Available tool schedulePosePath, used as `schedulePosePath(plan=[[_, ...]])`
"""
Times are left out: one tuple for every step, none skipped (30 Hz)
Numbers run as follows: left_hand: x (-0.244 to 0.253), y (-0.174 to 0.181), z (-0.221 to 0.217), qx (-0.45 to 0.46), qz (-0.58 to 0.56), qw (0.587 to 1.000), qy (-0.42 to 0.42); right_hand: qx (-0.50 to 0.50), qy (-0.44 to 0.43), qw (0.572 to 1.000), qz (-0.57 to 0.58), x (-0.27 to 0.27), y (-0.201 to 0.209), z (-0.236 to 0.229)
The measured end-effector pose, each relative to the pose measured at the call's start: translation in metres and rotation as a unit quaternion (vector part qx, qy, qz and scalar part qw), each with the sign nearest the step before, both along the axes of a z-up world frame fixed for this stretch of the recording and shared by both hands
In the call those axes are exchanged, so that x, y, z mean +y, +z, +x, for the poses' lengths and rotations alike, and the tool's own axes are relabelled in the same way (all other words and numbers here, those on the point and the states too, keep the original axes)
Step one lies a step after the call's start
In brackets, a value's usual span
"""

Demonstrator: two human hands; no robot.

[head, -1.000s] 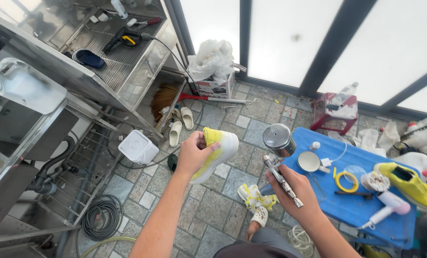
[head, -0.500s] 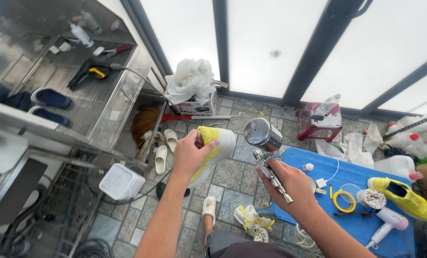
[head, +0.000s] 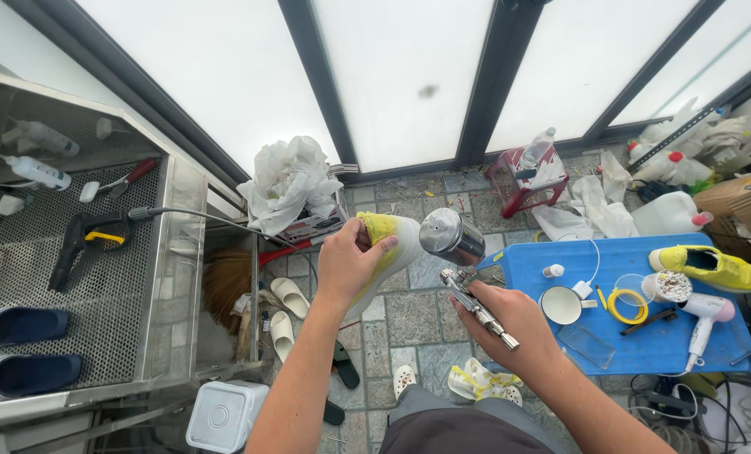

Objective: The person holds a yellow sneaker and uses a spray gun to apply paint to its upper. They then use a hairdryer to dry the painted surface. The person repeats the spray painting and drying steps on the same shoe.

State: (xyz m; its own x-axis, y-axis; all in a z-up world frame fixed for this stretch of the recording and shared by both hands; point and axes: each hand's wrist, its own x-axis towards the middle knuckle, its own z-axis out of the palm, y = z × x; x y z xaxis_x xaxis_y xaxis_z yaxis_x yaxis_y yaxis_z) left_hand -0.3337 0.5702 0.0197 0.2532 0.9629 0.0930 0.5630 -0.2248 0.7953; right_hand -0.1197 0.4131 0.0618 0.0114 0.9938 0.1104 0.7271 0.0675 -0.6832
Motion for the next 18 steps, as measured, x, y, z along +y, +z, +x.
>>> schedulePosePath(plan=[[0.008, -0.001, -0.002, -0.001, 0.002, 1.000, -0.007, 0.022, -0.002, 1.000, -0.015, 0.003, 0.001, -0.004], [0.015, -0.001, -0.004, -0.001, 0.004, 1.000, -0.014, 0.045, -0.003, 0.999, -0.030, 0.005, 0.001, -0.007], [0.021, -0.001, -0.006, 0.003, -0.003, 1.000, -0.013, 0.066, -0.007, 0.997, -0.049, 0.008, 0.002, -0.009], [0.027, -0.001, -0.007, 0.007, -0.011, 1.000, -0.013, 0.088, -0.010, 0.994, -0.067, 0.010, 0.002, -0.010], [0.033, -0.001, -0.009, 0.011, -0.018, 1.000, -0.012, 0.111, -0.012, 0.990, -0.086, 0.012, 0.002, -0.011], [0.038, 0.000, -0.010, 0.003, -0.015, 1.000, -0.018, 0.121, -0.008, 0.988, -0.091, 0.016, 0.001, -0.010], [0.041, 0.000, -0.012, -0.005, -0.012, 1.000, -0.022, 0.132, -0.001, 0.986, -0.097, 0.018, 0.000, -0.007], [0.043, -0.001, -0.014, -0.012, -0.009, 1.000, -0.026, 0.143, 0.006, 0.984, -0.104, 0.019, -0.001, -0.006], [0.045, -0.001, -0.015, -0.005, -0.003, 1.000, -0.029, 0.130, -0.005, 0.984, -0.121, 0.022, -0.002, -0.004], [0.047, -0.001, -0.016, 0.001, 0.003, 0.999, -0.033, 0.117, -0.016, 0.983, -0.138, 0.024, -0.004, -0.003], [0.048, -0.001, -0.016, 0.008, 0.009, 0.999, -0.037, 0.103, -0.028, 0.982, -0.155, 0.025, -0.005, 0.000], [0.048, -0.001, -0.016, 0.026, 0.007, 0.999, -0.042, 0.105, -0.031, 0.981, -0.159, 0.026, -0.006, 0.002], [0.047, -0.001, -0.015, 0.045, 0.006, 0.998, -0.049, 0.108, -0.035, 0.980, -0.162, 0.027, -0.007, 0.003], [0.047, -0.001, -0.014, 0.064, 0.004, 0.996, -0.055, 0.111, -0.039, 0.979, -0.166, 0.027, -0.007, 0.005], [0.045, -0.001, -0.013, 0.065, 0.014, 0.996, -0.059, 0.106, -0.041, 0.982, -0.152, 0.026, -0.008, 0.007], [0.044, 0.000, -0.011, 0.066, 0.024, 0.996, -0.062, 0.101, -0.043, 0.984, -0.138, 0.026, -0.007, 0.010], [0.042, 0.000, -0.011, 0.068, 0.033, 0.995, -0.065, 0.096, -0.045, 0.986, -0.125, 0.025, -0.007, 0.011], [0.040, 0.000, -0.010, 0.071, 0.042, 0.994, -0.065, 0.099, -0.053, 0.985, -0.129, 0.024, -0.006, 0.013]])
